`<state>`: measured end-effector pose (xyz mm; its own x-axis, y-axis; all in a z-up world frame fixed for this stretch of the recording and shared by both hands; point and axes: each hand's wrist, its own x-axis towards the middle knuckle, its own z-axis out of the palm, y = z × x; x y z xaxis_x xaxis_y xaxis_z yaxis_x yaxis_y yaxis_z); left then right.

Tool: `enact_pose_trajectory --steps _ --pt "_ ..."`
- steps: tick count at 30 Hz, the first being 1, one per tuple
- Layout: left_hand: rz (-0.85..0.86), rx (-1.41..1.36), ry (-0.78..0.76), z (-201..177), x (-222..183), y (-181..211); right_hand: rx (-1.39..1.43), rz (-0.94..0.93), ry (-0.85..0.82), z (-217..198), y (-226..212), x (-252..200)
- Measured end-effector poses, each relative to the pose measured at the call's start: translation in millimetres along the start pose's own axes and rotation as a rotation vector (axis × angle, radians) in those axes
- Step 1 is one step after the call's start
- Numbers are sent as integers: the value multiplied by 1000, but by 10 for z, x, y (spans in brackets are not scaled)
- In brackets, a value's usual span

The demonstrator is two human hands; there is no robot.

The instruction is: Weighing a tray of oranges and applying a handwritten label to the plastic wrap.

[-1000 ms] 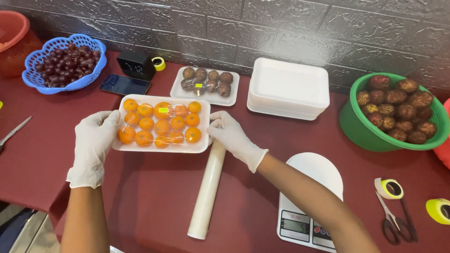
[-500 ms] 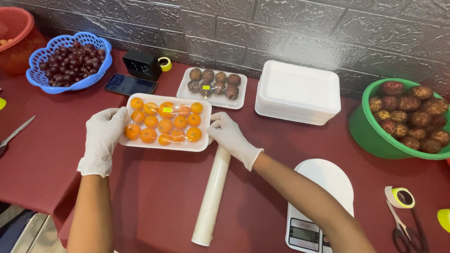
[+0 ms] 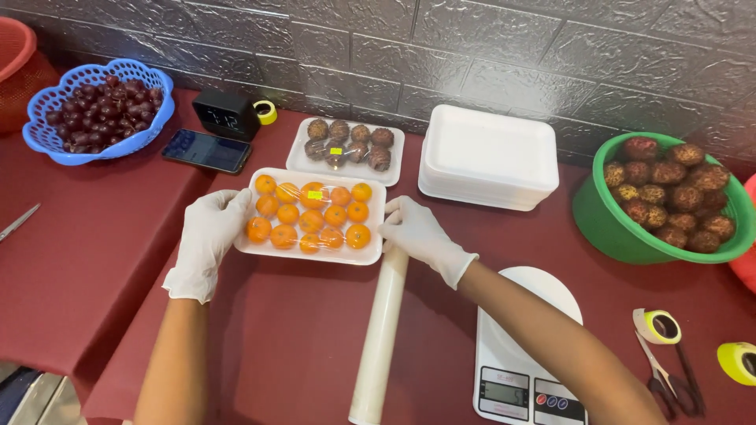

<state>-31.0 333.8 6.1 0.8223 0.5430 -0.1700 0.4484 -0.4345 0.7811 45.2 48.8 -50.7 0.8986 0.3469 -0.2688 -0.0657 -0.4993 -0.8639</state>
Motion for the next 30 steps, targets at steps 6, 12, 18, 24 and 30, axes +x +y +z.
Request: enact_pose_trajectory --steps 6,12,18,24,30 --pt "-20 14 -40 117 32 -9 -187 81 14 -132 -82 -110" --pt "-21 15 -51 205 90 -86 -226 157 37 -172 -191 -229" --pt "-39 -16 -74 177 -74 89 -235 153 55 -218 -259 -325" --pt "-41 -21 -87 202 -111 132 -31 180 64 -240 -229 -315" --pt "-15 -10 -60 170 -46 99 -35 104 66 -205 -216 -309"
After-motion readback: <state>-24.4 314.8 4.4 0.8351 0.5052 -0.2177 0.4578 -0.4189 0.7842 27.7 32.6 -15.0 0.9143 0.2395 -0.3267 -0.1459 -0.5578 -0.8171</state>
